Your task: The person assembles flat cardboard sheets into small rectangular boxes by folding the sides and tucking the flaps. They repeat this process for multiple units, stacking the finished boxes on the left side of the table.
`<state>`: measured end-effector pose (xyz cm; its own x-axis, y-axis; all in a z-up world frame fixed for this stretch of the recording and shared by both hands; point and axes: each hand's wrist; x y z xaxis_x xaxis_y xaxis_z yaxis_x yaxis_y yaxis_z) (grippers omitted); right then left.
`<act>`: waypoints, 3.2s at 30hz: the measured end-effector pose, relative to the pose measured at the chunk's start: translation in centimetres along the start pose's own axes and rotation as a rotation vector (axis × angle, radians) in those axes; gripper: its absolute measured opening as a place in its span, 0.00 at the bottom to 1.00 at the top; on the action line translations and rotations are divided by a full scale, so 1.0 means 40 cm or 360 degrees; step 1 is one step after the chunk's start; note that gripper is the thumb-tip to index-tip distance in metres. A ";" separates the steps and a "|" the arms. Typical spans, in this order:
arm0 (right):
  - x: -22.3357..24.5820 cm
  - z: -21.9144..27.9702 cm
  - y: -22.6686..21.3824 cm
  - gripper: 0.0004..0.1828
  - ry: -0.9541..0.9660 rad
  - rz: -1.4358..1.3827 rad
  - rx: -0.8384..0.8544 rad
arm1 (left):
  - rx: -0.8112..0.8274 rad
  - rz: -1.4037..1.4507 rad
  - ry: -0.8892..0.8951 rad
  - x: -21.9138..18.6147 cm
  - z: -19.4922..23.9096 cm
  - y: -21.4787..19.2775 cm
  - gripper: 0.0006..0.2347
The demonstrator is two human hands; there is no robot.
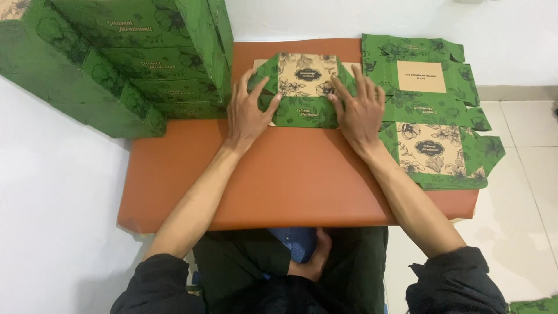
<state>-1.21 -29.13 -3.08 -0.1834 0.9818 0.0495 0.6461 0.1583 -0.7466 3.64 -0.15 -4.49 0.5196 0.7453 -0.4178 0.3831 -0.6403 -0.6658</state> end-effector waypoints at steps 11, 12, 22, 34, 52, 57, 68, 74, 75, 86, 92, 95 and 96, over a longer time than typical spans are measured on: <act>0.035 0.015 -0.010 0.32 -0.0028 -0.0258 0.0818 | 0.0690 -0.0095 0.0227 -0.067 0.005 -0.027 0.22; 0.041 0.009 -0.020 0.34 -0.0033 -0.0249 0.0922 | 0.0768 -0.0156 0.0249 -0.082 0.006 -0.037 0.22; 0.027 0.000 -0.021 0.47 -0.0103 -0.0293 0.1263 | 0.1228 -0.0196 0.0141 -0.102 0.001 -0.060 0.32; 0.022 0.012 -0.010 0.47 -0.0105 -0.0256 0.1205 | 0.1300 -0.0187 0.0144 -0.091 0.005 -0.044 0.25; -0.007 -0.012 -0.023 0.36 -0.0103 -0.0558 0.1242 | 0.1422 -0.0013 0.0067 -0.064 -0.009 -0.035 0.28; -0.002 -0.014 -0.018 0.32 -0.0086 -0.0363 0.1058 | 0.0793 -0.0025 0.0019 -0.051 -0.012 -0.025 0.23; -0.053 0.005 0.009 0.45 0.0411 -0.0072 0.0804 | 0.0482 -0.0061 -0.0197 -0.037 -0.002 -0.031 0.39; -0.057 0.003 0.021 0.51 0.0294 -0.0129 0.0453 | 0.0389 -0.0095 -0.0203 -0.029 -0.004 -0.025 0.46; -0.048 -0.005 0.008 0.55 0.0279 -0.0249 0.0296 | 0.0357 -0.0035 -0.0195 -0.036 -0.005 -0.033 0.46; -0.081 -0.006 -0.006 0.44 0.0303 -0.0756 -0.0163 | -0.0197 0.0308 -0.0065 0.037 -0.006 0.027 0.55; -0.093 0.011 -0.007 0.18 0.0077 -0.0650 -0.0123 | -0.0191 0.0401 0.0139 0.014 -0.028 -0.011 0.24; -0.066 0.002 -0.053 0.19 -0.0051 -0.0822 -0.0037 | -0.0152 0.0477 0.0220 0.009 -0.030 -0.028 0.13; -0.056 0.004 -0.063 0.15 -0.0052 -0.0830 0.0104 | -0.0045 0.0522 0.0275 0.019 -0.023 -0.024 0.13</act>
<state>-2.54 -31.75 -1.40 -0.4919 0.7703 0.4058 0.4153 0.6172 -0.6683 4.36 0.85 -3.62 0.7386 0.4587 -0.4940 0.1945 -0.8467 -0.4952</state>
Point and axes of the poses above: each hand's wrist, its own z-axis away from the middle knuckle, its own y-axis out of the palm, x = y × z, and after that the axes turned 5 degrees about -x, right-handed
